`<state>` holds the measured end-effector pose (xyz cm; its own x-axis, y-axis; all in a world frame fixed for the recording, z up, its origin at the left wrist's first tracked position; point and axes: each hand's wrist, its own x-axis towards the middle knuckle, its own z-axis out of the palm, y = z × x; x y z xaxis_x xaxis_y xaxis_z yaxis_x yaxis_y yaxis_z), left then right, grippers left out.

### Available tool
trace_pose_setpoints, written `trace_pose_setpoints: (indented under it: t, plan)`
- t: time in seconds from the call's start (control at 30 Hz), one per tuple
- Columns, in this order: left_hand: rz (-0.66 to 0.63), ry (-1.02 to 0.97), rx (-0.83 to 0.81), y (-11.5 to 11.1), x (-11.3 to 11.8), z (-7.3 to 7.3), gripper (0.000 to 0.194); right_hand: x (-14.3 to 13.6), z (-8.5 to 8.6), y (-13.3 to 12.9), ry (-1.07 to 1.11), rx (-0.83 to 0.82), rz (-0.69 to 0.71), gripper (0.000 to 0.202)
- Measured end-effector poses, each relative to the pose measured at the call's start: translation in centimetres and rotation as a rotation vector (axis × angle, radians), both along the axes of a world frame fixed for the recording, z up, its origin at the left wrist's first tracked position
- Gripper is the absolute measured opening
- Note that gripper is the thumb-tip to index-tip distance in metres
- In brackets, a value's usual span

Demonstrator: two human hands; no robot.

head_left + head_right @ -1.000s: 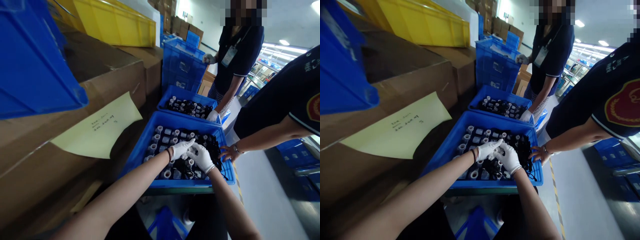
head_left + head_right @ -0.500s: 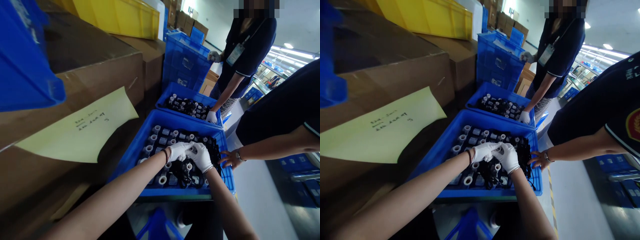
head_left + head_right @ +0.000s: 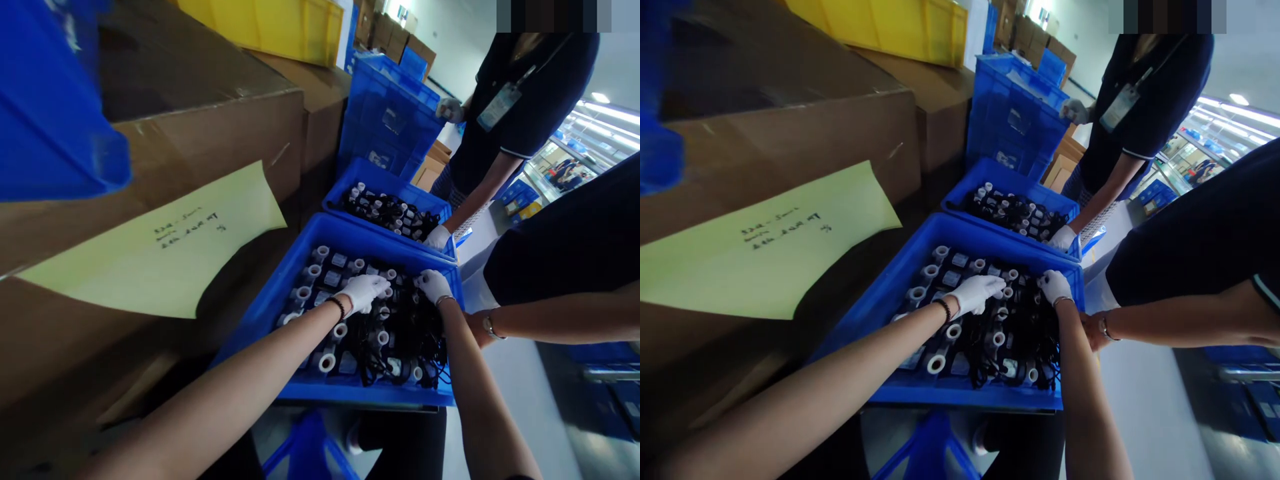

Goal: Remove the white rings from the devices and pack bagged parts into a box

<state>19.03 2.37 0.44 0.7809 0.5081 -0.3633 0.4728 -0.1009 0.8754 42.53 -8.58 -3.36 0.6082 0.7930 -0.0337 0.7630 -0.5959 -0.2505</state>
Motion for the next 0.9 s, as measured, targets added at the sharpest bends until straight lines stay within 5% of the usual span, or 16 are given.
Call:
trace_pose_setpoints:
  t: [0.13, 0.5, 0.67, 0.8, 0.9]
  plan:
    - [-0.014, -0.003, 0.045, 0.0, -0.3, 0.5, 0.044, 0.0, -1.3, 0.4, -0.007, -0.017, 0.050, 0.037]
    - [-0.018, 0.026, 0.030, -0.4, -0.4, 2.1, 0.043, 0.9, -1.5, 0.1, -0.034, -0.105, 0.151, 0.038]
    - [-0.003, 0.021, 0.006, -0.4, -0.4, 1.9, 0.044, 0.5, -0.8, 0.3, -0.063, -0.180, 0.103, 0.031]
    - [-0.015, 0.010, 0.015, -0.1, -0.4, 1.5, 0.044, 0.1, 0.0, 0.0, -0.107, -0.251, -0.052, 0.045]
    - [-0.029, -0.013, 0.031, 0.1, -0.3, 1.2, 0.042, -0.1, 0.1, -0.5, -0.089, -0.185, 0.016, 0.053]
